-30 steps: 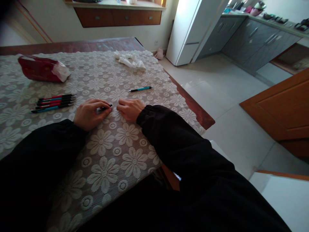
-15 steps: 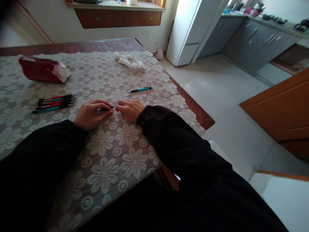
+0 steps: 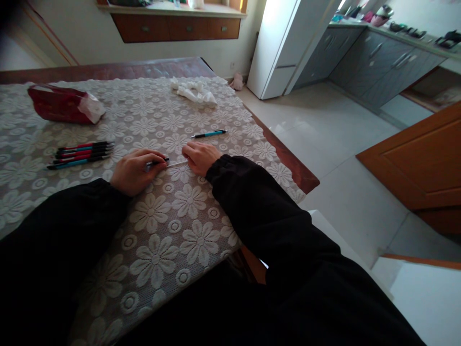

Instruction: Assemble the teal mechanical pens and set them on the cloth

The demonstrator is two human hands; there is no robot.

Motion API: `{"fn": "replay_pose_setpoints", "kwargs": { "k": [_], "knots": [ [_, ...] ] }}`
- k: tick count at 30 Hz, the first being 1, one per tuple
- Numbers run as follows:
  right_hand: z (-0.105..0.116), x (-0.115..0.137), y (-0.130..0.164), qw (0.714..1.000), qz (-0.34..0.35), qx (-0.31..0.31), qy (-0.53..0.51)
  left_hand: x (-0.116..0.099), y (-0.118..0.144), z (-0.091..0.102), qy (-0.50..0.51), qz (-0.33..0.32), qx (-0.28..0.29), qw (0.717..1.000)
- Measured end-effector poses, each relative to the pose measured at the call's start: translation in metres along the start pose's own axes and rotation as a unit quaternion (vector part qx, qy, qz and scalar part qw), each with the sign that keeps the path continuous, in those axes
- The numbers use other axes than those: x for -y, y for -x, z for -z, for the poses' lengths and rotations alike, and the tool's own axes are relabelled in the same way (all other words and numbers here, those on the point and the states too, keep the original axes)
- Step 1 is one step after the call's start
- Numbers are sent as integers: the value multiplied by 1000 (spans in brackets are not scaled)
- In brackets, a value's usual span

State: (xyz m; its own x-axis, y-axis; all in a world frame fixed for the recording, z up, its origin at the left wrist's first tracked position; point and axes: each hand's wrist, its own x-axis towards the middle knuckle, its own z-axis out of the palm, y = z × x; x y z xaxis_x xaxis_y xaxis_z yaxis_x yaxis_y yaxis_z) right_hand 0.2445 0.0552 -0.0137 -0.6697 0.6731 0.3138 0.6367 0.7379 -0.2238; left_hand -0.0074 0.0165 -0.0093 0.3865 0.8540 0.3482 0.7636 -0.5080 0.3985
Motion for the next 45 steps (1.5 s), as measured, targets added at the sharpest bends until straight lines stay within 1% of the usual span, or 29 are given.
{"fn": "replay_pose_setpoints", "kwargs": {
  "k": [2,4,8,12,16,20,23,27,30,32,35,37,39,42,45],
  "knots": [
    [-2,-1,0,999,46,5,-4,1,0,-1,-3,-3,-4,1000],
    [-3,-1,0,998,67,8,3,1,0,-1,-7,-6,-7,1000],
    [-3,-2,0,998,59,9,10,-1,1,0,-13,-6,-7,1000],
    [-3,-1,0,999,40,7,-9,-1,1,0,-5,-11,-13,1000],
    [-4,-1,0,999,32,6,-15,0,2,0,1,-12,-11,1000],
    [-5,-3,0,999,29,-2,-18,2,2,-2,4,-20,-23,1000],
    [-5,-5,1,999,42,-15,-32,3,2,-3,-1,-33,-16,999],
    [-3,-4,5,993,82,-44,-66,0,2,-2,0,-39,-15,999],
    [0,-2,3,991,89,-51,-81,-2,3,0,-2,-43,-6,999],
    [2,0,-4,991,111,-29,-71,-2,3,0,-1,-42,-1,999],
    [2,1,-19,984,176,9,-21,0,2,-1,6,-40,-8,999],
    [-2,-1,-26,982,189,5,11,2,2,-2,6,-41,-13,999],
    [-7,-4,-28,983,182,-12,22,3,2,-3,2,-42,-17,999],
    [-15,-7,-25,982,186,-25,27,4,2,-3,-3,-47,-19,999],
    [-18,-7,-20,978,201,-24,50,3,2,-3,-5,-49,-18,999]
  ]
}}
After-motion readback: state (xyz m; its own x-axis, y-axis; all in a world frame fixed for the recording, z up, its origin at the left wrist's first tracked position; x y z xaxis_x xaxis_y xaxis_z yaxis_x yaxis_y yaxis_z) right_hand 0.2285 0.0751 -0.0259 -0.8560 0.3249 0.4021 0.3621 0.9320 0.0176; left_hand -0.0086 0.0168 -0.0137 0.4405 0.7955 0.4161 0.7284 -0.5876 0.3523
